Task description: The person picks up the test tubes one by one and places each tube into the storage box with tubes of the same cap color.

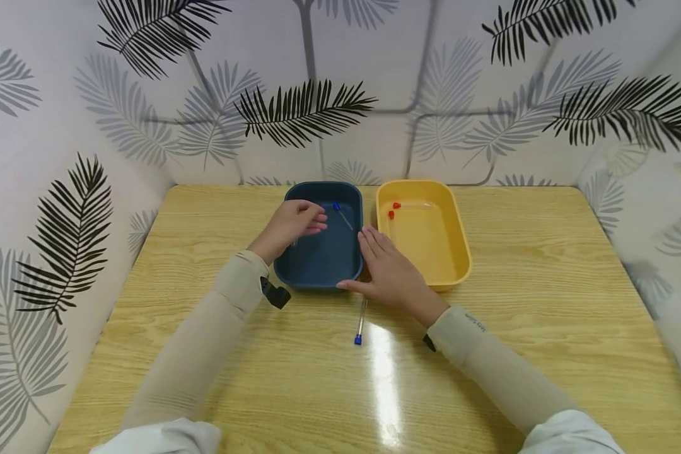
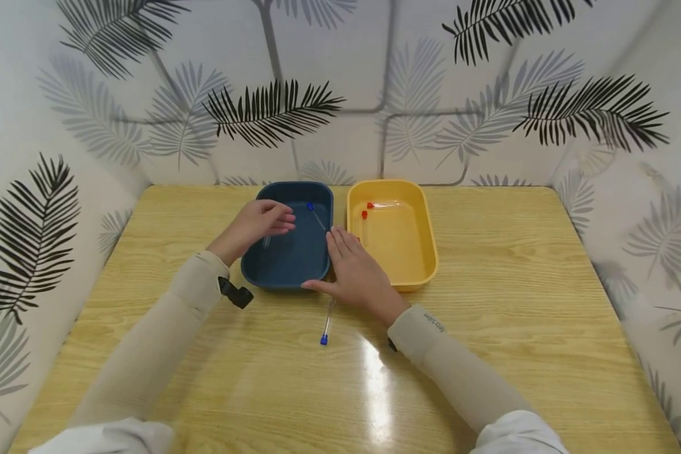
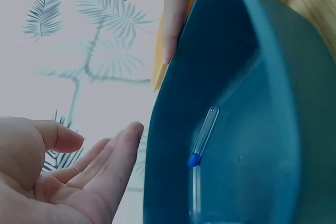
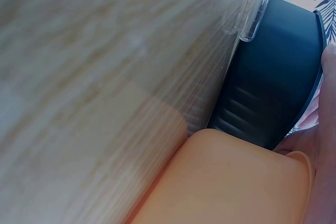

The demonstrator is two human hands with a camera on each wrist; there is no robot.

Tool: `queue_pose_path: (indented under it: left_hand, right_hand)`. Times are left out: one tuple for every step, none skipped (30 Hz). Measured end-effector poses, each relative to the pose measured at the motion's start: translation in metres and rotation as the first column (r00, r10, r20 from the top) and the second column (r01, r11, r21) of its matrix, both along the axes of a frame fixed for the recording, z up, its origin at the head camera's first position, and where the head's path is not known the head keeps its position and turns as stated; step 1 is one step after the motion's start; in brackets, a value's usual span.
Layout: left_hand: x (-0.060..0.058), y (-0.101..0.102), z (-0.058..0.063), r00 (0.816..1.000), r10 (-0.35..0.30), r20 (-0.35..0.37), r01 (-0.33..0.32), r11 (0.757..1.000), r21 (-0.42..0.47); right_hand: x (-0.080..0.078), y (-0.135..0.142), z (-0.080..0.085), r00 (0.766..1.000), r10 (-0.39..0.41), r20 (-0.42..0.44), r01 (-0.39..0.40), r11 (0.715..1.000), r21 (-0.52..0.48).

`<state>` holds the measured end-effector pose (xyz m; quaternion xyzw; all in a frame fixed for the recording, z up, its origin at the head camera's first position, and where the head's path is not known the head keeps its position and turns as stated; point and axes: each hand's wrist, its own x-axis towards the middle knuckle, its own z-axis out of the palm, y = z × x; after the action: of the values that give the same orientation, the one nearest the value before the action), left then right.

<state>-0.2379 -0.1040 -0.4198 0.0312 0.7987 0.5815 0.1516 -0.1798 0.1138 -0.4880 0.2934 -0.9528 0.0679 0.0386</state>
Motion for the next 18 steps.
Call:
queue_pose_path:
  left_hand:
    - [0.004,-0.002,0.000,1.000,-0.002,-0.011,0.002,1.000,-0.002]
    - [0.008,-0.003,0.001,1.000,-0.004,-0.022,0.004,1.000,-0.005]
    - [0.012,-0.005,0.002,0.999,-0.003,-0.034,0.003,1.000,-0.006]
    - [0.016,-0.006,0.003,0.999,-0.008,-0.049,0.008,1.000,-0.007]
    - [0.022,-0.007,0.005,0.998,-0.013,-0.060,0.013,1.000,-0.005]
    - [0.028,-0.008,0.008,0.997,-0.020,-0.072,0.020,1.000,-0.003]
    - [0.033,-0.009,0.010,0.996,-0.031,-0.088,0.031,1.000,-0.002]
    - [0.039,-0.010,0.013,0.994,-0.044,-0.103,0.044,0.999,-0.002]
    - [0.045,-0.010,0.016,0.991,-0.061,-0.122,0.061,0.998,-0.008]
    - [0.051,-0.010,0.018,0.988,-0.078,-0.135,0.077,0.997,-0.009]
    - [0.056,-0.010,0.020,0.985,-0.096,-0.145,0.095,0.995,-0.009]
    - [0.060,-0.011,0.021,0.982,-0.114,-0.152,0.114,0.993,-0.011]
    - [0.063,-0.012,0.017,0.979,-0.131,-0.158,0.132,0.991,-0.005]
    - [0.065,-0.014,0.013,0.976,-0.149,-0.161,0.151,0.988,0.000]
    - [0.069,-0.015,0.011,0.973,-0.171,-0.157,0.174,0.985,0.008]
    - [0.072,-0.016,0.009,0.969,-0.198,-0.146,0.203,0.979,0.018]
    - [0.075,-0.017,0.006,0.963,-0.233,-0.132,0.240,0.970,0.033]
    - [0.077,-0.017,0.003,0.954,-0.275,-0.116,0.283,0.958,0.053]
  right_hand:
    - [0.000,0.000,0.000,1.000,0.001,0.000,-0.001,1.000,-0.001]
    - [0.000,0.000,0.000,1.000,0.000,-0.001,0.000,1.000,-0.002]
    - [0.000,0.000,0.000,1.000,-0.001,-0.001,0.001,1.000,-0.003]
    - [0.000,0.000,0.000,1.000,0.001,0.001,-0.001,1.000,-0.003]
    - [0.001,0.000,0.000,1.000,0.000,0.001,0.000,1.000,0.000]
    - [0.001,0.000,0.000,1.000,0.001,0.003,-0.001,1.000,0.001]
    - [0.001,0.000,0.000,1.000,0.000,0.005,0.000,1.000,0.001]
    - [0.001,0.000,-0.001,1.000,-0.003,0.005,0.003,1.000,0.003]
    - [0.001,0.000,-0.001,1.000,-0.005,0.006,0.005,1.000,0.004]
    - [0.001,0.000,-0.001,1.000,-0.006,0.006,0.006,1.000,0.005]
    - [0.001,0.000,-0.001,1.000,-0.008,0.003,0.008,1.000,0.004]
    - [0.001,0.001,-0.001,1.000,-0.008,0.002,0.008,1.000,0.002]
    - [0.001,0.001,-0.001,1.000,-0.010,0.000,0.010,1.000,0.002]
    - [0.001,0.001,-0.001,1.000,-0.010,-0.001,0.010,1.000,0.000]
    - [0.001,0.001,0.000,1.000,-0.008,0.001,0.008,1.000,-0.002]
    - [0.001,0.001,0.000,1.000,-0.006,0.002,0.006,1.000,0.000]
    - [0.001,0.001,0.000,1.000,-0.006,0.001,0.006,1.000,-0.001]
    - [0.001,0.001,0.000,1.000,-0.009,0.004,0.009,1.000,0.001]
